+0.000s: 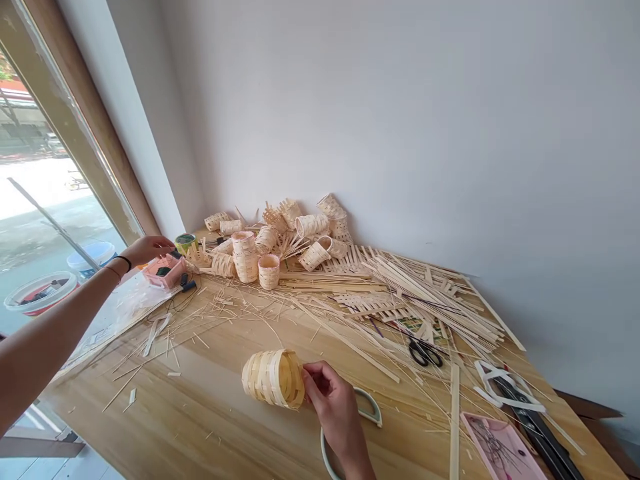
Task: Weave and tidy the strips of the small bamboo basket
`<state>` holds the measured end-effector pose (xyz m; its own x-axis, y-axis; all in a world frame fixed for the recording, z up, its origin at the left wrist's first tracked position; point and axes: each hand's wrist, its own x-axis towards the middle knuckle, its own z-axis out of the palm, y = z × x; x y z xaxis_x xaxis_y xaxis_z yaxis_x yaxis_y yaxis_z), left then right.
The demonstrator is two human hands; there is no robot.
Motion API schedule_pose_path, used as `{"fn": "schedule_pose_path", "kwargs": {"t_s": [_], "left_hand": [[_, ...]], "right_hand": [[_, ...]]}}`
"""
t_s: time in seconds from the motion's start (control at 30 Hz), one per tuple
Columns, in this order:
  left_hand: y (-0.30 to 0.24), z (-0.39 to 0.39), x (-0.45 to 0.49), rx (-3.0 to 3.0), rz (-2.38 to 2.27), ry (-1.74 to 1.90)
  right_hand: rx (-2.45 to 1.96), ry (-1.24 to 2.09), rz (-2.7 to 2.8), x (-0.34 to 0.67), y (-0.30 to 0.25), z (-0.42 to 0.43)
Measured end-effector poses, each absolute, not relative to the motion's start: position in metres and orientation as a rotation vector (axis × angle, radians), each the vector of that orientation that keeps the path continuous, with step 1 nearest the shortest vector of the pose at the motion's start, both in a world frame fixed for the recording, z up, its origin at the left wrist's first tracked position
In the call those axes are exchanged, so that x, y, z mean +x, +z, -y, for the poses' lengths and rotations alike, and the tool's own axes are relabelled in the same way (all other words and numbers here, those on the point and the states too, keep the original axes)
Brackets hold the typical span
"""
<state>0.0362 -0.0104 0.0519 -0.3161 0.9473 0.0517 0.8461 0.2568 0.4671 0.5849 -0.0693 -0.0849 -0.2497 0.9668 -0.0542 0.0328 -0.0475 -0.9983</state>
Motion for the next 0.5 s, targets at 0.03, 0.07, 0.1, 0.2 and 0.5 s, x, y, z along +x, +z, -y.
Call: {"fn": "schedule_pose_path", "kwargs": {"t_s": [0.03,0.07,0.1,0.2,0.5], "left_hand": [[0.049,0.010,0.037,1.690,-2.248,0.578],[0.044,0.010,0.039,1.711,-2.208,0.545],[0.040,0.010,0.041,1.733,-2.175,0.515],[0.026,0.008,0.051,1.805,-2.120,0.448],[0.000,0.005,0.057,1.971,-2.122,0.552]], "right_hand": [[-1.133,1.422,1.378,0.584,-0.085,0.071],[-1.128,1.426,1.364,0.583,-0.084,0.072],[-1.124,1.430,1.347,0.582,-0.084,0.073],[-1.117,1.440,1.319,0.580,-0.083,0.075],[-1.103,1.442,1.410,0.585,-0.086,0.070]]}}
